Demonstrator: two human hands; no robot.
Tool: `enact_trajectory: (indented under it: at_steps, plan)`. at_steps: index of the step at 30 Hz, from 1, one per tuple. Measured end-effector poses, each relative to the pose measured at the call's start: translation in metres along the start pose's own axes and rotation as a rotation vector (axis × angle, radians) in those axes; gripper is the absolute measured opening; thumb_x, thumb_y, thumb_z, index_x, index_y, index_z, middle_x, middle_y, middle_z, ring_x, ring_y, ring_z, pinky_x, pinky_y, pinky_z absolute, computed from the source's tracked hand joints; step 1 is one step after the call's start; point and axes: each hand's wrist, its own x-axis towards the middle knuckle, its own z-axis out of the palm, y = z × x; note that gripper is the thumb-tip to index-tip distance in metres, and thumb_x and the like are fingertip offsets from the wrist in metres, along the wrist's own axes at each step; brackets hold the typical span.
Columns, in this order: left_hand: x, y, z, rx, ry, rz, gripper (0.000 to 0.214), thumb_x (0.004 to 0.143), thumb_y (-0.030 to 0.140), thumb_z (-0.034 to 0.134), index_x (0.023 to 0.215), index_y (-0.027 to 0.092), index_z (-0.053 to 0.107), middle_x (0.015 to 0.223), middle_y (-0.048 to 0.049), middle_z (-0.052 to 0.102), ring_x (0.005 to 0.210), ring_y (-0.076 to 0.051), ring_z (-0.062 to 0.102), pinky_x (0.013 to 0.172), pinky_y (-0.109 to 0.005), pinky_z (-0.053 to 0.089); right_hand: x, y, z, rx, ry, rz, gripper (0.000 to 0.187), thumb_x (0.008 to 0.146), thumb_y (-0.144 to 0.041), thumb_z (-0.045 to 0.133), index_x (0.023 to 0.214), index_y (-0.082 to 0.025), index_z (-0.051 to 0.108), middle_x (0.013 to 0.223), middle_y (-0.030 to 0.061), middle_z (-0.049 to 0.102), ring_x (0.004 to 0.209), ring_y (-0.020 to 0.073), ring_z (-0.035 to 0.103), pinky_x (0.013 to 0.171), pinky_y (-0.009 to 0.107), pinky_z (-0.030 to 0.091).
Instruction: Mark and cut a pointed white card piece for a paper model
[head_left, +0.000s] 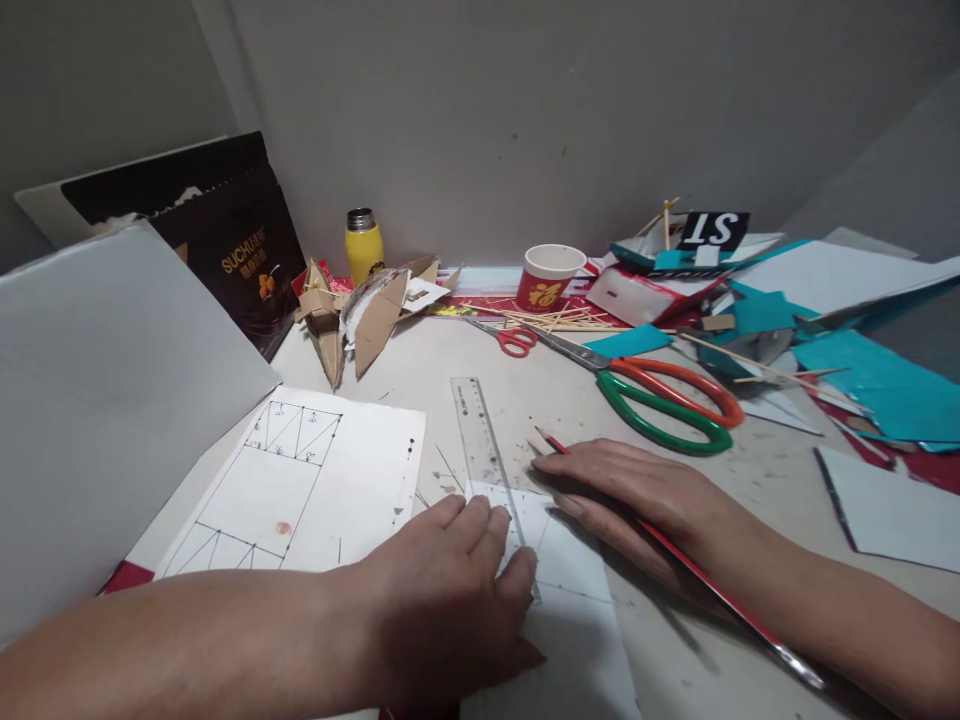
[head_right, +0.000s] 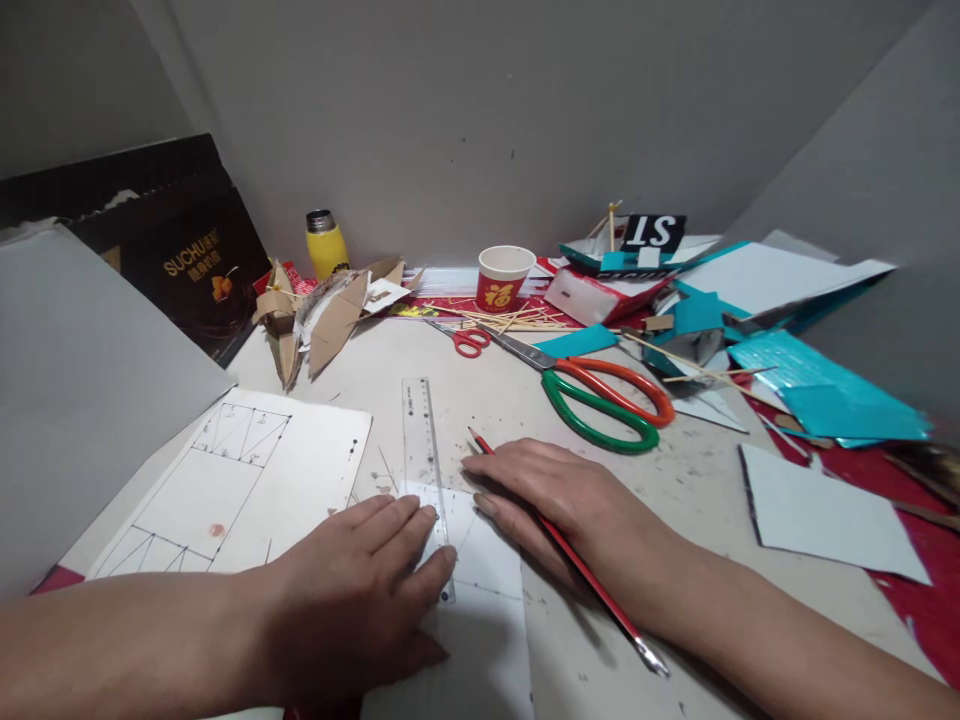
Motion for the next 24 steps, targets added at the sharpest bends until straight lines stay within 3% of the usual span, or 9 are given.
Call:
enact_trajectory:
  at_steps: [8, 14, 17, 20, 24]
  plan:
    - [0.001, -0.005, 0.001, -0.016, -0.037, 0.018, 0.046, 0.09, 0.046, 0.059, 0.113, 0.007, 0.067, 0.118, -0.0223, 0.07, 0.106, -0.035, 0.067, 0.093, -0.047, 0.053, 0.0, 0.0, -0.001, 0.026, 0.013, 0.002, 0.023, 0.095, -0.019, 0.053, 0.117, -0.017, 0.061, 0.099, 0.0102, 0.075, 0.09, 0.0223, 0.071, 0.077, 0.037, 0.06]
    - [0.008, -0.024, -0.005, -0.277, -0.047, -0.001, 0.029, 0.087, 0.032, 0.06, 0.103, 0.009, 0.067, 0.098, -0.0158, 0.074, 0.09, -0.031, 0.068, 0.078, -0.047, 0.058, 0.001, -0.003, -0.007, 0.065, 0.011, 0.049, 0.021, 0.095, -0.02, 0.055, 0.114, -0.015, 0.063, 0.098, 0.011, 0.075, 0.09, 0.0219, 0.07, 0.079, 0.037, 0.059]
    - [0.009, -0.043, -0.002, -0.418, -0.014, -0.002, 0.036, 0.093, 0.017, 0.044, 0.126, 0.013, 0.058, 0.12, -0.0155, 0.068, 0.1, -0.025, 0.065, 0.082, -0.04, 0.058, 0.001, 0.0, -0.006, 0.062, 0.021, 0.057, 0.021, 0.096, -0.021, 0.055, 0.114, -0.014, 0.063, 0.098, 0.0117, 0.075, 0.09, 0.0221, 0.069, 0.079, 0.038, 0.058]
    - [0.008, -0.058, 0.008, -0.32, -0.008, -0.012, 0.054, 0.088, 0.006, 0.04, 0.14, 0.016, 0.048, 0.147, -0.0179, 0.05, 0.128, -0.033, 0.051, 0.098, -0.054, 0.05, 0.0, 0.003, -0.005, 0.067, 0.032, 0.066, 0.023, 0.096, -0.021, 0.054, 0.117, -0.014, 0.061, 0.098, 0.0114, 0.074, 0.089, 0.0217, 0.068, 0.079, 0.038, 0.058]
    - [0.008, -0.064, 0.019, -0.224, -0.087, 0.0, 0.06, 0.085, 0.002, 0.039, 0.142, 0.018, 0.045, 0.151, -0.0156, 0.047, 0.14, -0.037, 0.04, 0.103, -0.062, 0.044, -0.001, 0.003, -0.005, 0.064, 0.023, 0.08, 0.023, 0.097, -0.021, 0.052, 0.116, -0.013, 0.062, 0.098, 0.012, 0.074, 0.089, 0.0218, 0.068, 0.079, 0.038, 0.057]
